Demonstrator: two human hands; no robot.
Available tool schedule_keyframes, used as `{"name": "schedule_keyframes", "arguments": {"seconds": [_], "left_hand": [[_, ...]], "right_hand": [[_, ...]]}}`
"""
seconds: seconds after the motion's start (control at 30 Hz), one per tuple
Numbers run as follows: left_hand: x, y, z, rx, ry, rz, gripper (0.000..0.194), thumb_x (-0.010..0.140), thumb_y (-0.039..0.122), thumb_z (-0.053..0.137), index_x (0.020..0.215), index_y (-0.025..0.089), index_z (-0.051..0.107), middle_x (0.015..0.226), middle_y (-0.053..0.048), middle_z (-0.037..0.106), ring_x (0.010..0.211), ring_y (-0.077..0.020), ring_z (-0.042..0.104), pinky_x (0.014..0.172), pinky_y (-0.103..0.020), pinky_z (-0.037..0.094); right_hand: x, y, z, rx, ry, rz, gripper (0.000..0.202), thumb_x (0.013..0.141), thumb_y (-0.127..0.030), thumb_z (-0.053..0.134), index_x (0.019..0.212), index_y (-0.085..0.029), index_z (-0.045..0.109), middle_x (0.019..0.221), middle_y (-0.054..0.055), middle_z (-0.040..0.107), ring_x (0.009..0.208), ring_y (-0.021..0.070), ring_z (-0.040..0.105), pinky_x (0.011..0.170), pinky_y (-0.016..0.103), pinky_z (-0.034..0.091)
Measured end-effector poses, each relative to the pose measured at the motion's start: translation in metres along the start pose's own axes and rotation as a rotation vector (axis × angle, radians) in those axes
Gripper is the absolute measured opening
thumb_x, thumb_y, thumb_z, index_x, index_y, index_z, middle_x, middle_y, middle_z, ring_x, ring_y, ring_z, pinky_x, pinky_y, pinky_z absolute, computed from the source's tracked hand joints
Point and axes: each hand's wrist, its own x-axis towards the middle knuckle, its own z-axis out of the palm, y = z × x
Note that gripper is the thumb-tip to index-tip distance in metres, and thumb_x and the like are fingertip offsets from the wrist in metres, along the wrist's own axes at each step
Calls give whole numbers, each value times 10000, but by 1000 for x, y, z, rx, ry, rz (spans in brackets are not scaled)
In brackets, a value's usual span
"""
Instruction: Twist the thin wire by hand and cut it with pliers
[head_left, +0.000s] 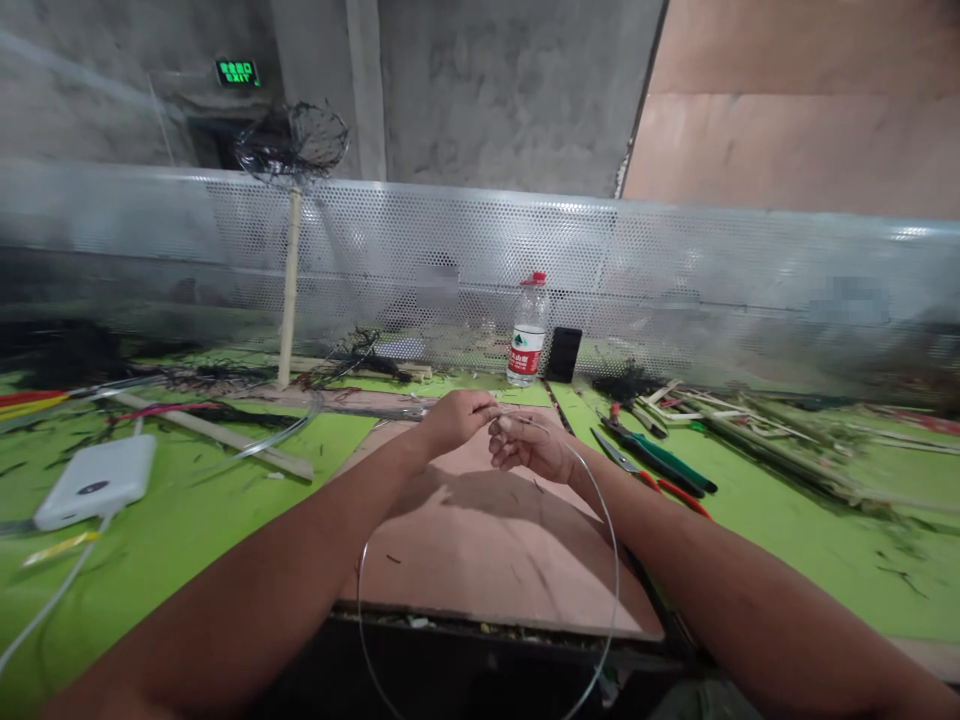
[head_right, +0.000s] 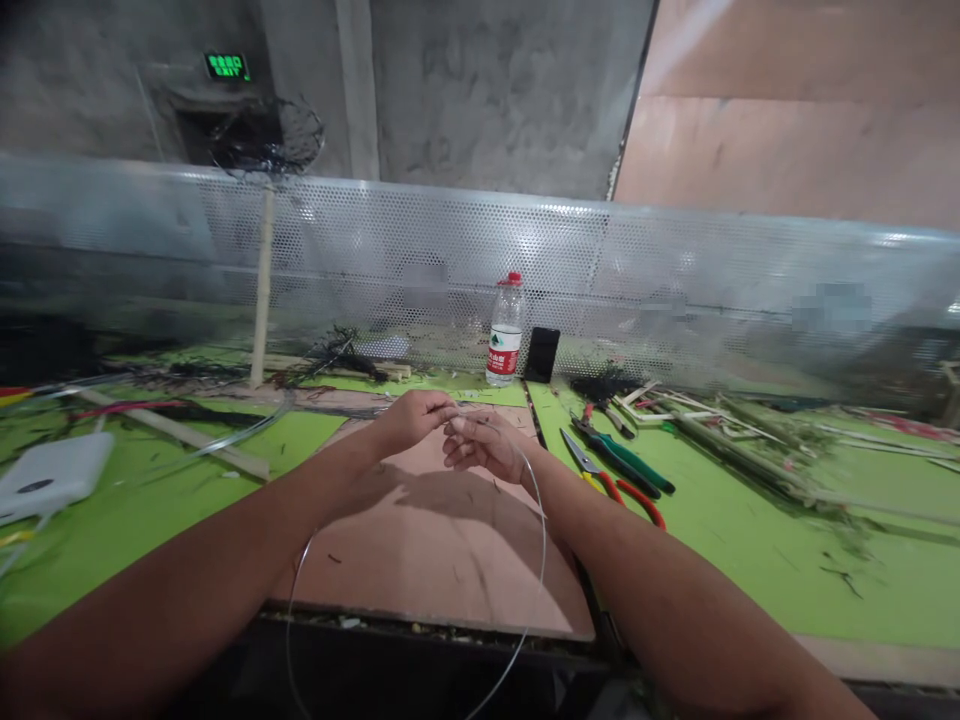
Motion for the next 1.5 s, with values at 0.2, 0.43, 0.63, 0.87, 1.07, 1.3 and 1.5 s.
{"name": "schedule_keyframes", "arguments": {"seconds": [0.2,0.43,0.63,0.87,1.07,1.3,1.5], "left_hand": [[1,0,-1,42,-1,-39,304,858,358,424,796,148,635,704,-20,606,654,-120,501,610,-221,343],[1,4,-4,12,16,-79,300,838,358,436,727,138,607,620,3,532,607,-110,454,572,-220,310],[0,3,-7,-47,-23,-100,316,822,376,444,719,131,615,596,14,498,577,-99,408,550,-221,290],[0,-2,-2,-94,-169,-92,286,789,379,488,793,136,640,685,-8,577,636,-118,465,581,-223,317],[1,-14,6,26,-221,-174,242,764,347,490,639,150,555,572,15,475,549,-108,401,520,-233,256],[2,-22,11,104,-162,-270,211,751,292,485,597,155,525,539,25,444,522,-103,374,505,-234,215],[3,-17,9,196,-57,-320,240,725,290,504,531,151,476,495,28,402,503,-97,345,498,-237,180]], "right_hand": [[-1,0,2,25,-35,55,239,768,-305,629,913,-167,497,749,37,645,681,154,653,657,292,515],[3,5,-7,-93,-63,3,205,739,-213,583,911,-191,474,610,-52,508,436,60,438,400,159,352],[7,3,-10,-398,140,-12,182,748,-242,517,897,-148,563,579,-58,416,409,38,258,375,168,164],[14,-7,-25,-1150,344,-194,182,773,-171,443,799,-143,622,656,7,563,622,109,486,582,210,369],[7,-18,-13,-1809,393,-76,253,831,-142,407,982,-167,608,907,98,665,802,175,591,673,245,369],[1,-14,10,-2000,305,-123,199,815,-120,410,882,-171,590,800,95,664,713,197,603,585,259,322],[-1,-9,18,-1986,170,-108,192,793,-110,424,848,-166,599,774,92,666,687,191,600,560,261,302]]}}
